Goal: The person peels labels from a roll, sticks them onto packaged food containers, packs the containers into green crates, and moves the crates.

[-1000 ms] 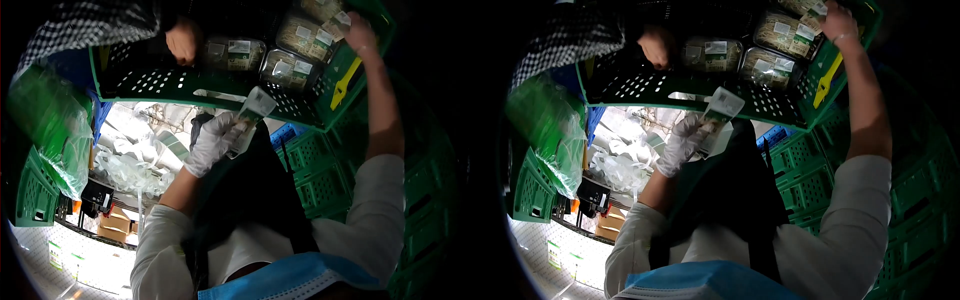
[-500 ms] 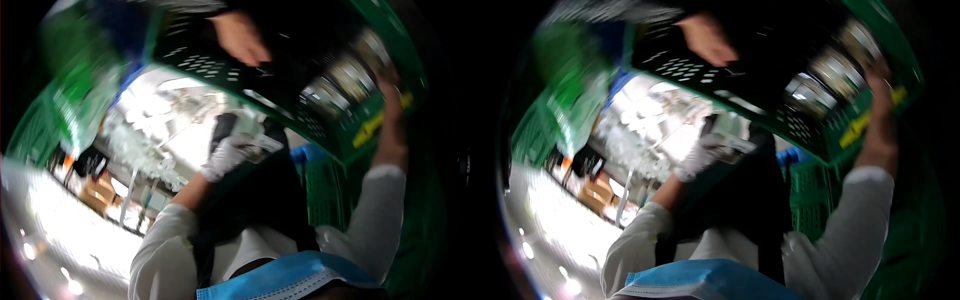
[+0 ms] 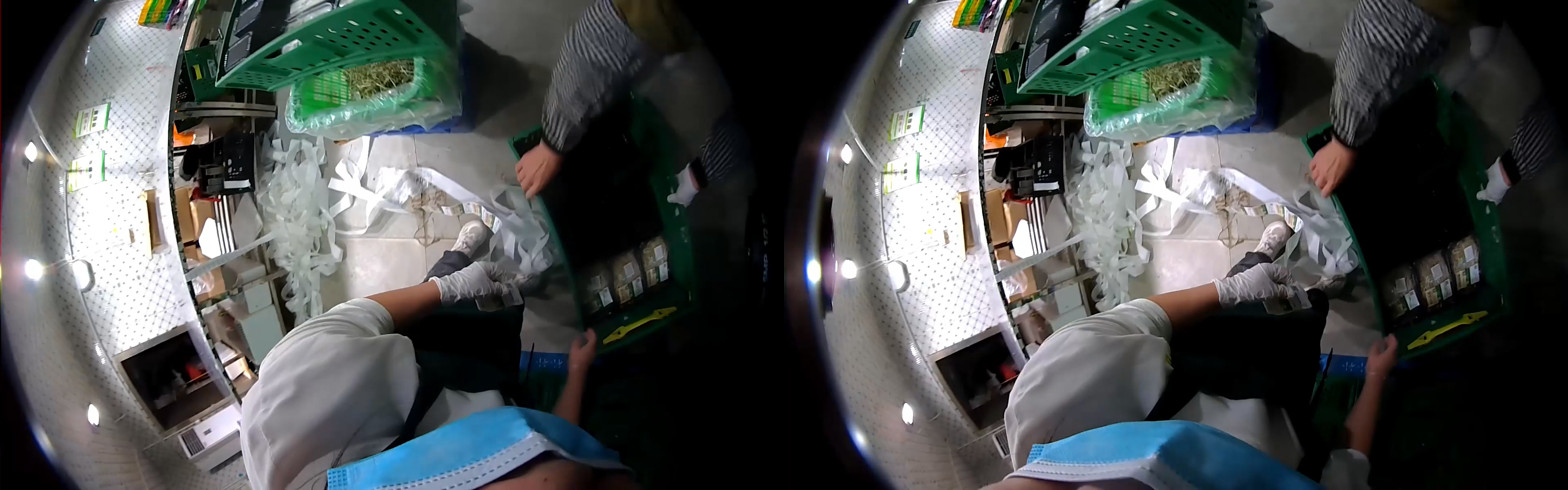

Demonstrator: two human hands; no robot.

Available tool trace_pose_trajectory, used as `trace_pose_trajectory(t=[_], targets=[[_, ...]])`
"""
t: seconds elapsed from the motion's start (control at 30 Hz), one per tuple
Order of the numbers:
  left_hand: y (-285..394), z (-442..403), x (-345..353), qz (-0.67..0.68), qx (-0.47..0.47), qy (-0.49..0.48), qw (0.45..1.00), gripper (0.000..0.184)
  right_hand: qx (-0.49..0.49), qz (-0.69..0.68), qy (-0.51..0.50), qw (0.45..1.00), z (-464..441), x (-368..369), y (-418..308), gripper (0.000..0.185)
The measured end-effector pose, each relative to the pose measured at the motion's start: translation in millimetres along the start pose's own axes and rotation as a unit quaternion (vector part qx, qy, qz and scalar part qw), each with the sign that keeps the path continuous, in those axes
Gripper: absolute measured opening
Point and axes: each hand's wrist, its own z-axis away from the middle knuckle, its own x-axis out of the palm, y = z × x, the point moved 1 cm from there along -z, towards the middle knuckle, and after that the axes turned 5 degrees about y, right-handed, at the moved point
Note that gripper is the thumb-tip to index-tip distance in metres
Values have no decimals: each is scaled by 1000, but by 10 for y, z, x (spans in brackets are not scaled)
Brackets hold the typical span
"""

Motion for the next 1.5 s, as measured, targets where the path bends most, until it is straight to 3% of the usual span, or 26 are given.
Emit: trace_pose_trajectory(t=[0.07, 0.13, 0.17, 0.2, 0.27, 0.33, 0.4, 0.43, 0.47, 0.53, 0.6, 0.67, 0.77, 0.8, 0.87, 0.93, 0.97, 1.0, 1.07, 1.13, 1.2, 1.27, 1.33, 1.43, 1.47, 1.5], targets=[[-44, 115, -132, 37, 31, -6, 999, 16, -56, -30, 49, 997, 240, 165, 29, 44], [-167, 225, -253, 160, 30, -69, 984, 19, 16, -77, -37, 996, 542, 170, -324, 40], [-320, 229, -297, 149, 120, -45, 980, 22, 17, -73, -29, 997, 615, 204, -464, 40], [-246, 409, -489, 204, 81, -70, 973, 30, 13, -130, -46, 990, 696, 302, -606, 38], [-805, 178, -544, 106, 258, 13, 960, 31, -32, -159, -57, 985, 893, 343, -957, 36], [-563, 638, -884, 155, 168, -11, 974, 23, -97, -136, -23, 986, 1150, 352, -1337, 33], [-618, 843, -1099, 170, 149, 10, 974, 23, -136, -175, -2, 975, 1334, 351, -1516, 31], [-672, 891, -1221, -90, 154, 99, 979, 24, -120, -156, -10, 980, 1422, 301, -1574, 30], [-883, 724, -1344, -156, 266, 112, 945, 21, -83, -151, -24, 985, 1518, 184, -1639, 31], [-1128, 699, -1423, 67, 220, 113, 967, 17, -50, -153, -4, 987, 1661, 90, -1625, 32], [-1146, 749, -1522, 158, 149, 101, 971, 15, -9, -181, -6, 983, 1760, 55, -1471, 33], [-1142, 756, -1578, 183, 132, 87, 970, 18, 11, -159, -12, 987, 1821, 82, -1395, 33], [-969, 599, -1519, 199, 210, 22, 957, 39, 6, -217, 6, 976, 1830, 102, -1537, 30], [-990, 386, -1467, 260, 144, -29, 954, 46, -26, -231, 19, 973, 1817, 69, -1702, 28], [-749, 376, -1111, 237, 166, -81, 954, 46, -69, -306, -20, 949, 1769, -73, -2140, 30], [-539, 278, -712, 224, 119, -87, 964, 35, -131, -348, -57, 927, 1624, -158, -2488, 38], [-507, 222, -491, 132, 87, 5, 987, 23, -204, -341, -49, 916, 1484, -151, -2582, 41], [-251, 227, -479, 63, 65, -34, 995, 17, -235, -313, -50, 919, 1352, -184, -2670, 39], [-57, 91, -391, 91, -5, -47, 995, 11, -182, -316, -154, 918, 1060, -124, -2685, 36], [-346, -245, -319, 129, -10, -29, 991, 14, -142, -321, -177, 919, 812, -55, -2667, 24], [-288, -328, -332, 206, -180, -62, 960, 15, -143, -347, -181, 909, 613, 2, -2635, 16], [-422, -462, -272, 222, -81, -54, 970, 17, -237, -297, -76, 922, 287, 93, -2511, 9], [-603, -614, -234, 281, -52, 3, 958, 29, -128, -255, -38, 958, -315, 58, -2376, 9], [-766, -855, -508, 279, -169, 68, 943, 18, -197, -82, 55, 975, -1487, 199, -2207, 21], [-889, -961, -594, 291, -172, 89, 937, 18, -209, -87, 34, 973, -1822, 456, -2157, 27], [-1069, -1067, -701, 254, -97, 100, 957, 19, -237, -88, 32, 967, -2077, 652, -2231, 31]])
